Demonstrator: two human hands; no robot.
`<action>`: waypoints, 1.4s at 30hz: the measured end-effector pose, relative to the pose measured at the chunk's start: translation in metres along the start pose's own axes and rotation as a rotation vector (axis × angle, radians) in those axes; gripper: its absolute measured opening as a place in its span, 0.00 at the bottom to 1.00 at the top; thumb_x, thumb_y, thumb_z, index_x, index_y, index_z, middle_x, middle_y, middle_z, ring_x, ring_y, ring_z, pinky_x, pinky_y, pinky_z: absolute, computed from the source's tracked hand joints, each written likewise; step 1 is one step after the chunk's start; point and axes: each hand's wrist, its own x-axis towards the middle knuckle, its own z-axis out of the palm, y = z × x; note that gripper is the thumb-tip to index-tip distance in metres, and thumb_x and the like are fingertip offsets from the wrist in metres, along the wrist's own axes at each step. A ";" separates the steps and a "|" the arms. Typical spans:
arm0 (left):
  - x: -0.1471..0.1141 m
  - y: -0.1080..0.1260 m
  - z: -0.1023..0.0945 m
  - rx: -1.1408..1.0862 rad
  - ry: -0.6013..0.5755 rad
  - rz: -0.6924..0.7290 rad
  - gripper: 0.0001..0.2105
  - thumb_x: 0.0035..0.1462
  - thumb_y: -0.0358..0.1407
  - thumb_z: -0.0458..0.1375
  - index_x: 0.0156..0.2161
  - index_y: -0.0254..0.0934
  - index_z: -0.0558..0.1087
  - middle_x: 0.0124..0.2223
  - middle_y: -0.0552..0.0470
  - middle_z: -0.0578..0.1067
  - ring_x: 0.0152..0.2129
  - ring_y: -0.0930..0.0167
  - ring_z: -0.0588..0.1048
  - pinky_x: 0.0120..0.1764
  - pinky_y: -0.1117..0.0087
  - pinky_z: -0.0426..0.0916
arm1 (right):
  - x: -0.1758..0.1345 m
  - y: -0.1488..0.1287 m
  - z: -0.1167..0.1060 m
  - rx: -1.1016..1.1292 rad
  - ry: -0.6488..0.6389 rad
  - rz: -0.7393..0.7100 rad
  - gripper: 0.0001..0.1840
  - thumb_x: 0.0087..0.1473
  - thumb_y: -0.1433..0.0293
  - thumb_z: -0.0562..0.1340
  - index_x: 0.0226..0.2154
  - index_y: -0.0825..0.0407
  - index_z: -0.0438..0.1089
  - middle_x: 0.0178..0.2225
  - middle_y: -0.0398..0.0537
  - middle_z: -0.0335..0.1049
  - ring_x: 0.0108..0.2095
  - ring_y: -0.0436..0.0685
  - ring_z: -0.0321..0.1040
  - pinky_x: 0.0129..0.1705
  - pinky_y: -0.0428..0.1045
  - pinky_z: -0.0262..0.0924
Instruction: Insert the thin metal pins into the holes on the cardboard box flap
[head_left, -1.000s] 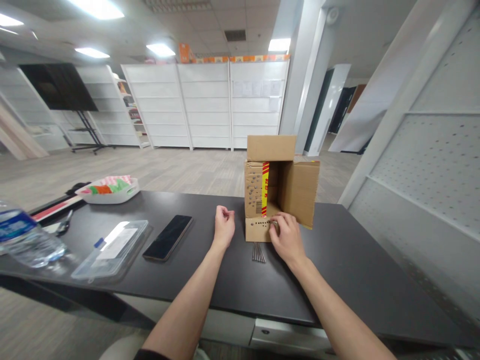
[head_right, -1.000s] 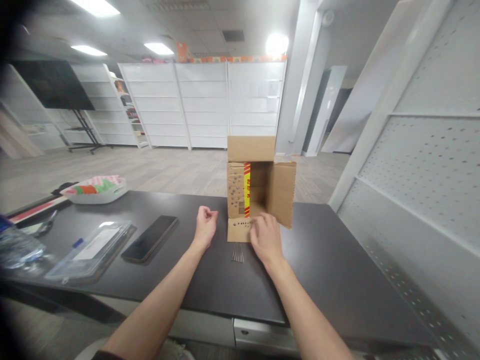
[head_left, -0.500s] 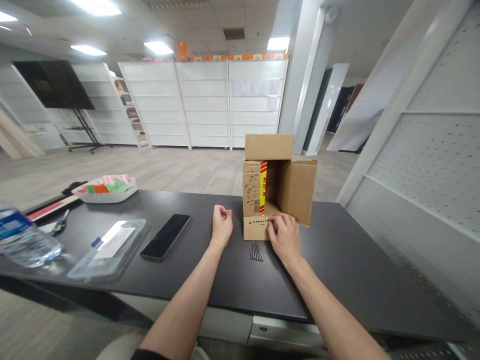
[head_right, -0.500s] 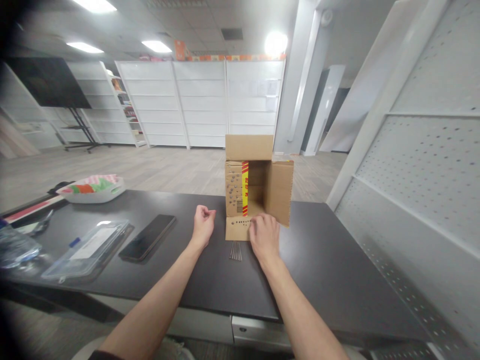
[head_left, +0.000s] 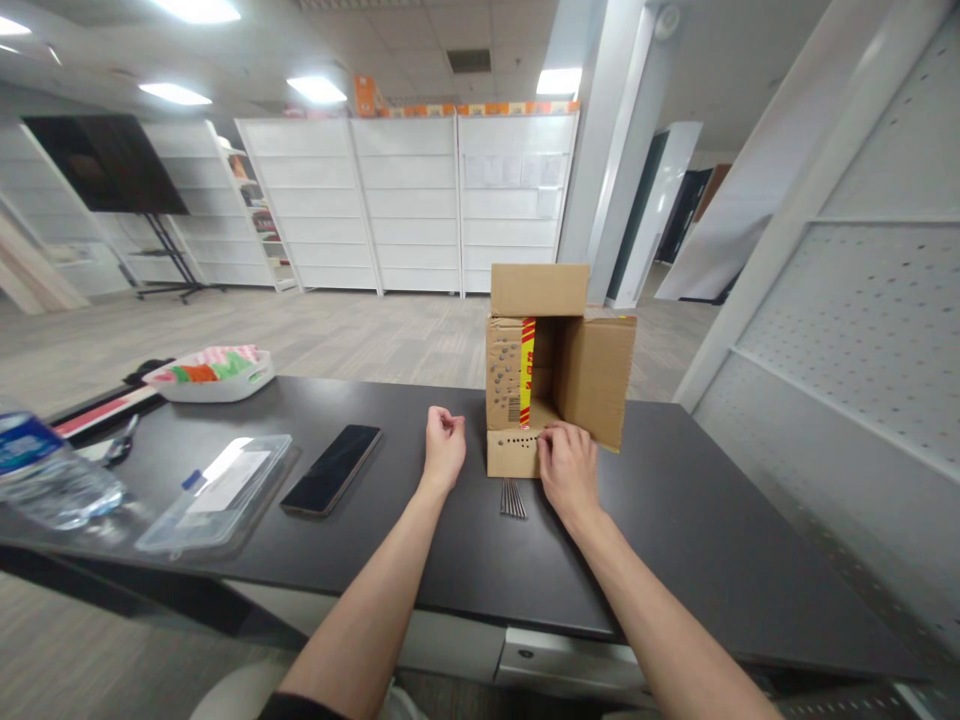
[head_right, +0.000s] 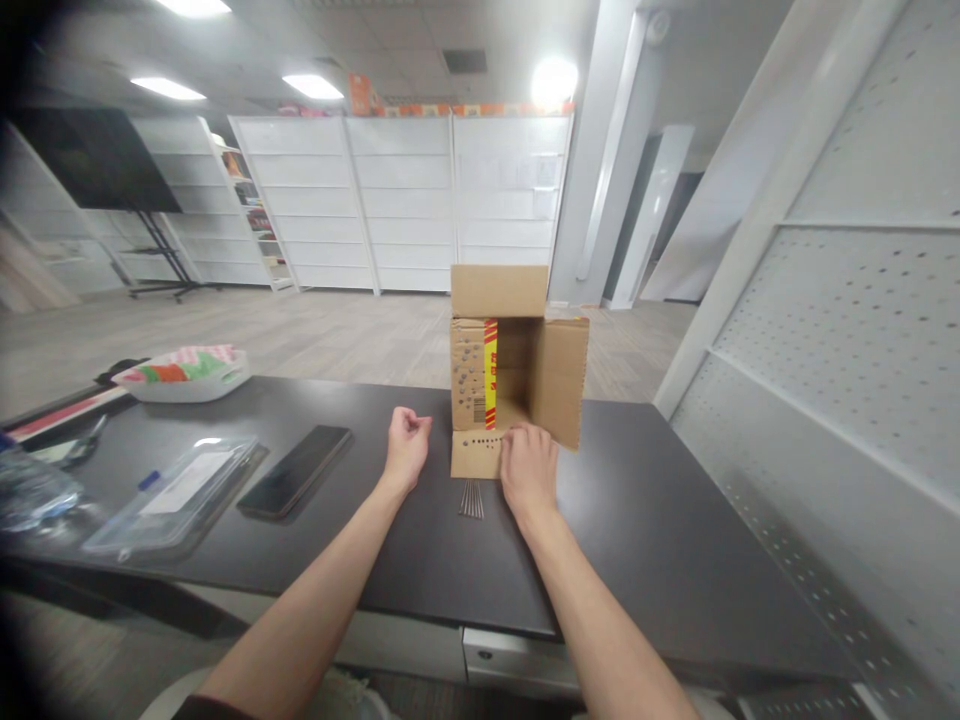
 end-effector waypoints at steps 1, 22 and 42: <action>0.000 0.001 0.000 -0.005 0.000 -0.001 0.10 0.53 0.30 0.56 0.31 0.38 0.55 0.27 0.59 0.57 0.23 0.78 0.58 0.29 0.75 0.55 | 0.000 0.000 0.000 -0.006 -0.004 0.004 0.09 0.61 0.70 0.52 0.36 0.52 0.68 0.44 0.55 0.69 0.44 0.62 0.59 0.44 0.55 0.51; -0.001 0.004 0.000 -0.026 -0.001 -0.032 0.11 0.53 0.30 0.56 0.30 0.38 0.55 0.26 0.60 0.57 0.23 0.78 0.58 0.29 0.75 0.54 | 0.001 -0.005 0.000 -0.052 -0.032 -0.007 0.12 0.62 0.70 0.50 0.37 0.54 0.67 0.46 0.60 0.69 0.46 0.65 0.58 0.44 0.57 0.52; -0.002 0.005 0.000 -0.022 0.008 -0.022 0.12 0.52 0.31 0.58 0.30 0.39 0.55 0.26 0.59 0.58 0.22 0.78 0.57 0.28 0.75 0.54 | -0.001 -0.008 -0.002 -0.020 -0.016 -0.009 0.10 0.63 0.69 0.50 0.37 0.53 0.65 0.45 0.58 0.69 0.44 0.63 0.59 0.44 0.56 0.50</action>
